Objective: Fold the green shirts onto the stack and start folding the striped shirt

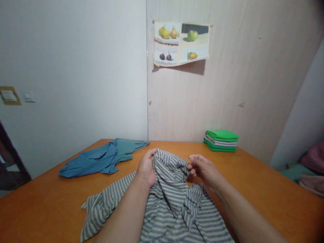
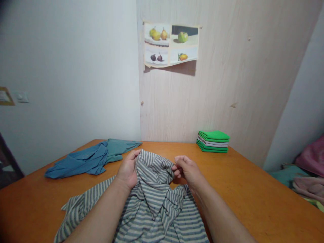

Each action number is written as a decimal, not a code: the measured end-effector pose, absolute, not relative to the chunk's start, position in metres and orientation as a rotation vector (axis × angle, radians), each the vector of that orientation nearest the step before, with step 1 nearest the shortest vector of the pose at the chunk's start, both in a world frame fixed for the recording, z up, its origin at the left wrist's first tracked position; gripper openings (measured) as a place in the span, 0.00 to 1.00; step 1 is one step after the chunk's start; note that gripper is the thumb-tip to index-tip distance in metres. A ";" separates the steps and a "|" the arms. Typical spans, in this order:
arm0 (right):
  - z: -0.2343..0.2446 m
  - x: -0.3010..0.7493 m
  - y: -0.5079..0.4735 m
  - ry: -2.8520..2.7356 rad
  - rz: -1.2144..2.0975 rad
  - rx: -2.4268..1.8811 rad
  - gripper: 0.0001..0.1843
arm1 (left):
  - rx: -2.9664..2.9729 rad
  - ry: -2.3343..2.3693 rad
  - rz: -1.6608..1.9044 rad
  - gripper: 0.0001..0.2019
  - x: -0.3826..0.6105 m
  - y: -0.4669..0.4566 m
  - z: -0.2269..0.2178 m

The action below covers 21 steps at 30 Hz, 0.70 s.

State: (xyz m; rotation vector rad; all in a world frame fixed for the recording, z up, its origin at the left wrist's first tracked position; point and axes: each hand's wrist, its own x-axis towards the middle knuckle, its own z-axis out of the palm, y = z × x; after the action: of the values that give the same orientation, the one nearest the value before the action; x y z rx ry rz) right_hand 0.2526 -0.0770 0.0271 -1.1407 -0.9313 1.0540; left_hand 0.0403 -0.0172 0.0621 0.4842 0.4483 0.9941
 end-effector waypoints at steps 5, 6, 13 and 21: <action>0.028 0.245 -0.082 -1.042 1.369 -1.185 0.28 | 0.694 0.350 0.842 0.07 0.054 -0.025 0.049; 0.029 0.243 -0.084 -1.058 1.445 -1.152 0.30 | 0.763 0.324 0.802 0.07 0.057 -0.027 0.046; 0.026 0.229 -0.089 -1.049 1.475 -0.920 0.16 | 1.043 0.359 0.816 0.13 0.061 -0.032 0.041; 0.041 0.282 -0.078 -0.600 1.086 -1.055 0.07 | 0.958 1.006 1.121 0.12 0.047 0.006 0.028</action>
State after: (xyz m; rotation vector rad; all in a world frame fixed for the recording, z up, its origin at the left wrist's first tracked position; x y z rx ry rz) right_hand 0.2825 -0.0782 0.0406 -1.0546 -0.5999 1.0859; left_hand 0.0468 0.0059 0.0280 0.9584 1.0063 1.1213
